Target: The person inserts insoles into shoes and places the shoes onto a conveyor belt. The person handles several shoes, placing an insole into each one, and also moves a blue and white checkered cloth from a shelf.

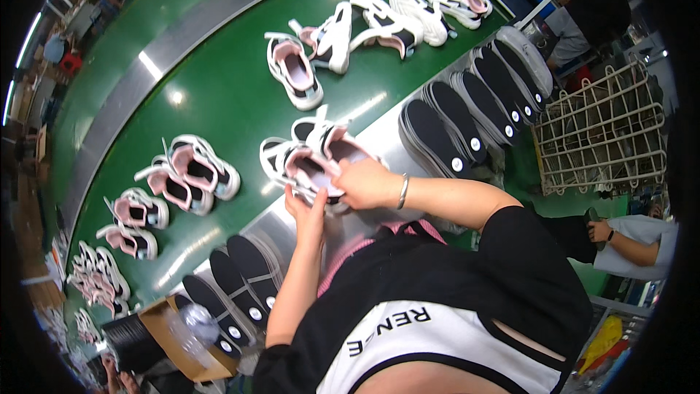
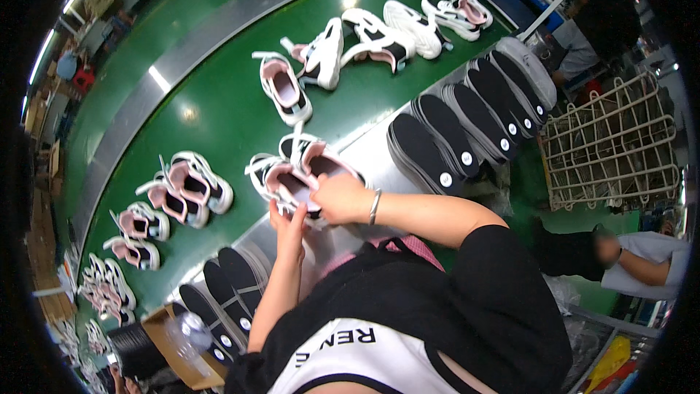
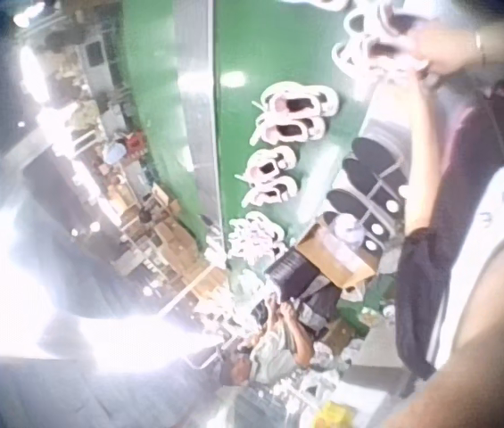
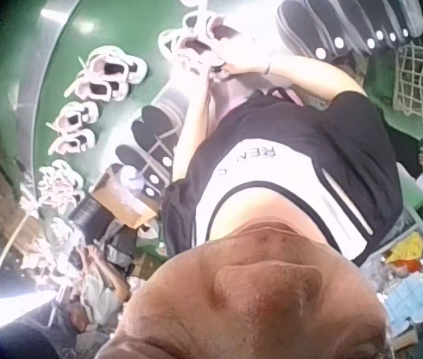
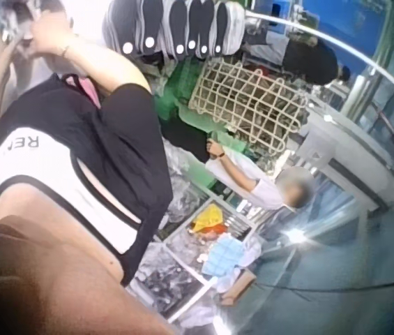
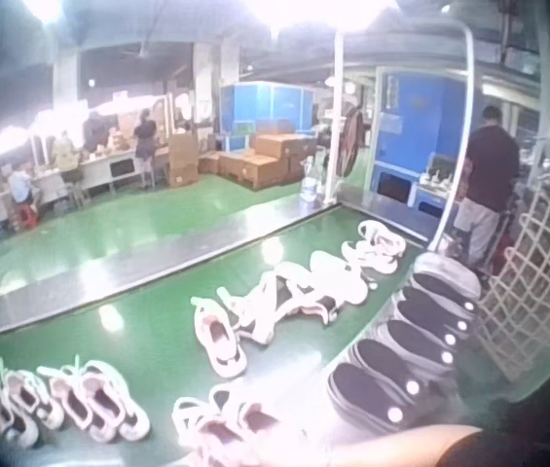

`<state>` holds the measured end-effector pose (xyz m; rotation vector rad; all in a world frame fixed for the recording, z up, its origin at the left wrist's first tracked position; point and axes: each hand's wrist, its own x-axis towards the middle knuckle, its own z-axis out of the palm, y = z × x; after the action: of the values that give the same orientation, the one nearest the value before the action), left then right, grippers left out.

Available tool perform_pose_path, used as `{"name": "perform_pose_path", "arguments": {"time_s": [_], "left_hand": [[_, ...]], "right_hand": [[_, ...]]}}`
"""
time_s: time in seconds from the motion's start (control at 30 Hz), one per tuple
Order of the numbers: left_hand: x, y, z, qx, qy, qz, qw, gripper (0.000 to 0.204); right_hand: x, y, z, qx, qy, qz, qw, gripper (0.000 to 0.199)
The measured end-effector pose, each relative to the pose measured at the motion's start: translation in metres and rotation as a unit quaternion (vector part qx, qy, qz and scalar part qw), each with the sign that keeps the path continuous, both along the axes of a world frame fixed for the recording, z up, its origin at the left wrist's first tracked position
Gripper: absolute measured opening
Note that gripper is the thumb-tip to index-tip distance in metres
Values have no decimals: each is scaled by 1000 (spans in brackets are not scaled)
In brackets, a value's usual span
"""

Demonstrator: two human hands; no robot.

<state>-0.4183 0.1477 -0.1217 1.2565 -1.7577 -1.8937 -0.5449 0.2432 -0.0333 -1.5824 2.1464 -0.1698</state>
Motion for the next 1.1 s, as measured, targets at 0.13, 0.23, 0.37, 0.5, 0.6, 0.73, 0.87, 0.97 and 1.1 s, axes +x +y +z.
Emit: {"name": "perform_pose_path", "arguments": {"time_s": [0.13,0.23,0.37,0.5,0.6,0.73,0.87,0.97,1.1], "left_hand": [[-7,18,-5,20,62,-14,998,83],[-8,13,0,-54,49,14,997,81],[-17,-32,27,-217,58,86,971,80],[-46,-87,11,-203,16,107,973,73],[-61,-101,-36,-129,-39,132,982,82],[-60,-96,-16,-129,-87,185,970,79],[-77,-88,-9,-147,-124,172,966,78],[-87,-77,-20,-155,-129,129,971,78],[-90,-52,-11,-140,-99,120,978,73]], "right_hand": [[0,25,5,-12,16,-16,1000,22],[2,10,16,-15,20,-12,1000,20],[-3,-44,12,-85,67,12,994,19],[-18,-85,-8,-160,101,35,981,30],[-23,-76,-17,-157,15,73,985,47],[-43,0,-17,-231,21,-63,971,41],[-80,122,-44,-160,142,-235,948,37],[-70,165,-36,-63,139,-295,943,46],[-72,143,-30,-74,148,-340,926,37]]}}
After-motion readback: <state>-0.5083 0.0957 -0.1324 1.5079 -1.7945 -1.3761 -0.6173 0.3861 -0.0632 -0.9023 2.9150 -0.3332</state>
